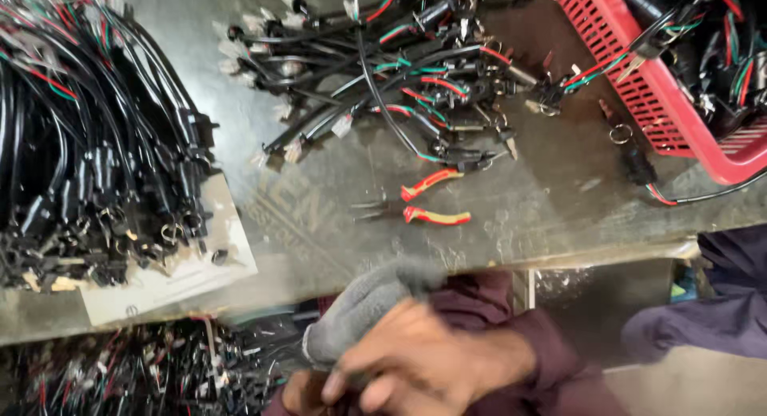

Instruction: The person assembles a black cable with a connector at a workbench, holding the cable with a gloved hand while fitting wires into the connector body and using pliers to crimp or seat parts. They repeatedly reposition the cable and work on the wire ends, with piles of similar finished cables around the bench.

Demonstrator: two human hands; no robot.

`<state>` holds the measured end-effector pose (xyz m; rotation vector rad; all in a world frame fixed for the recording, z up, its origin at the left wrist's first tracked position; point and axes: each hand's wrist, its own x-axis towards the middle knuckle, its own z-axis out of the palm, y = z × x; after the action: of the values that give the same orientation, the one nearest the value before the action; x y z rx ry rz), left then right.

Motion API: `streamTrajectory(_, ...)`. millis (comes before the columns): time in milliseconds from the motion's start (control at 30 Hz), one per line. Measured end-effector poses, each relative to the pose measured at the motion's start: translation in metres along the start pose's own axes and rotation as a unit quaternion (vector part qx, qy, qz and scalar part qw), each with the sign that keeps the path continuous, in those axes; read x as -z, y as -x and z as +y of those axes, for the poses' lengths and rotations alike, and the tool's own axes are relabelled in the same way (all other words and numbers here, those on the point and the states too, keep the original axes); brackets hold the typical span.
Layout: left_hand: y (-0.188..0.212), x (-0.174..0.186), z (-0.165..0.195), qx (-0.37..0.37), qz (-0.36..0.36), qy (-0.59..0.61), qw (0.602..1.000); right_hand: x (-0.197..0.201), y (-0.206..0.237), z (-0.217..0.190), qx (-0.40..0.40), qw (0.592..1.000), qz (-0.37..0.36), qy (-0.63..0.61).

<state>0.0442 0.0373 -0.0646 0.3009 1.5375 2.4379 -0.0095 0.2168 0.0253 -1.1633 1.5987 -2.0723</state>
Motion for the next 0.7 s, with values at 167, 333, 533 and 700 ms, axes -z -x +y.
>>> streamTrajectory(167,-0.020,0.014,0.012,-0.050,0.134,0.213,0.967,-0.001,0.031,0.023,-0.068,0.912,0.053,0.401)
streamTrajectory(333,-0.011,0.008,-0.006,-0.030,0.190,0.055,0.980,-0.004,0.025,0.045,-0.130,0.913,0.053,0.383)
streamTrajectory(533,-0.008,-0.005,0.005,-0.031,0.088,-0.169,0.981,0.023,0.017,0.007,-0.056,0.877,0.186,0.439)
streamTrajectory(700,-0.004,-0.048,-0.005,-0.121,-0.171,-0.210,0.955,0.029,0.018,-0.031,-0.051,0.979,0.198,0.030)
